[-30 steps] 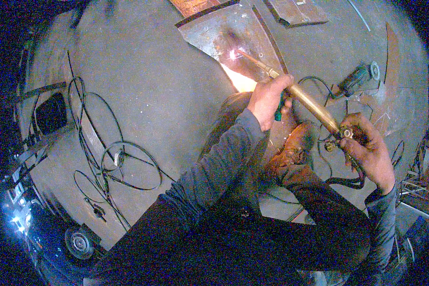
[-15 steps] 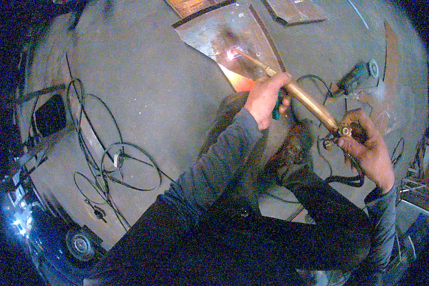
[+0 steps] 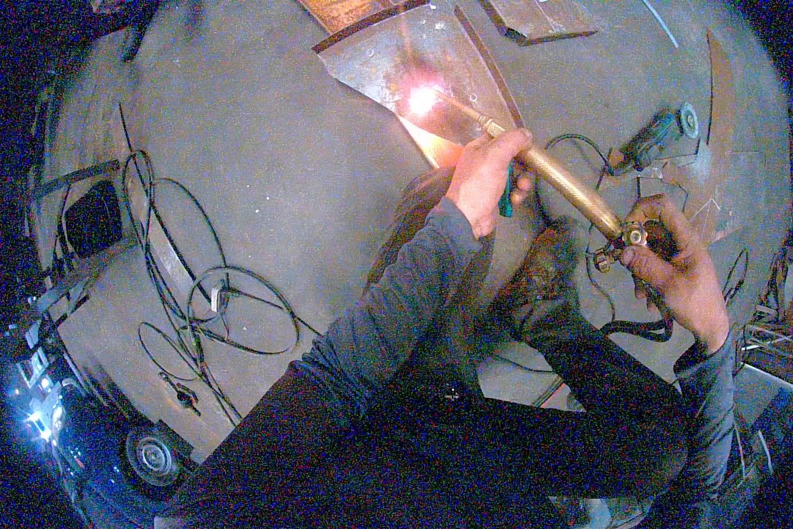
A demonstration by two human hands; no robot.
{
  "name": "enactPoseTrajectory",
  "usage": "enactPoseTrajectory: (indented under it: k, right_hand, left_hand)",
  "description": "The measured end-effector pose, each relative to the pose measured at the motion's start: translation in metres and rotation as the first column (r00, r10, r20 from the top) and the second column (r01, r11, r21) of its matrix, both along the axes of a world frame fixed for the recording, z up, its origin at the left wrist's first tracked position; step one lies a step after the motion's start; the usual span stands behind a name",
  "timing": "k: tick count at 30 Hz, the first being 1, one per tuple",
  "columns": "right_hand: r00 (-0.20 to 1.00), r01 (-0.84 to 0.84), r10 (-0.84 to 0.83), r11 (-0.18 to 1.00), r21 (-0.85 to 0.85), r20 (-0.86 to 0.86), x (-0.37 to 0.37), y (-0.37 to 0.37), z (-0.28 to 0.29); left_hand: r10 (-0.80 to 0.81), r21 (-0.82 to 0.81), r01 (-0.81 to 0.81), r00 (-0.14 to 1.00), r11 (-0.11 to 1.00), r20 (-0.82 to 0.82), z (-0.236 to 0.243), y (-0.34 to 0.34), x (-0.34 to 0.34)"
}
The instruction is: The person picks up a metal sheet and positions it on the floor. They ignite a handheld torch and apply the flame to the metal sheet, cutting along a marked line while sparks are visible. The person adjusts the torch and continues cutting the metal piece.
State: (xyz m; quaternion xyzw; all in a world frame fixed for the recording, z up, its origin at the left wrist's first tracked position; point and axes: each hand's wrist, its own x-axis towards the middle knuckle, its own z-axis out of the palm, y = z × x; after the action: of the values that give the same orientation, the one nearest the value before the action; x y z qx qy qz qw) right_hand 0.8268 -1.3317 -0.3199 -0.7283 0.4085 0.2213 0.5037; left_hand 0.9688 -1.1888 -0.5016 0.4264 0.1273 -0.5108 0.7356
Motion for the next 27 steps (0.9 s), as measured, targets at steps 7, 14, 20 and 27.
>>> enactPoseTrajectory:
  k: [7,14,20,27]
  right_hand:
    - [1.0,-0.003,0.003,1.0,-0.006,0.02,-0.004,-0.002,-0.002]
    - [1.0,-0.016,0.015,1.0,0.019,0.019,-0.001,-0.002,0.001]
    - [1.0,0.004,-0.004,1.0,0.0,-0.017,-0.001,-0.001,0.0]
    - [0.999,0.02,-0.02,1.0,0.0,-0.039,0.004,0.002,0.002]
  left_hand:
    - [-0.009,-0.022,0.01,1.0,1.0,0.018,-0.01,-0.002,-0.004]
    - [0.014,-0.068,-0.013,1.0,0.998,0.013,-0.006,0.0,-0.002]
    - [0.006,-0.002,-0.006,1.0,1.0,-0.026,-0.001,-0.002,-0.001]
    - [0.015,-0.013,-0.015,1.0,1.0,-0.007,-0.007,-0.001,-0.002]
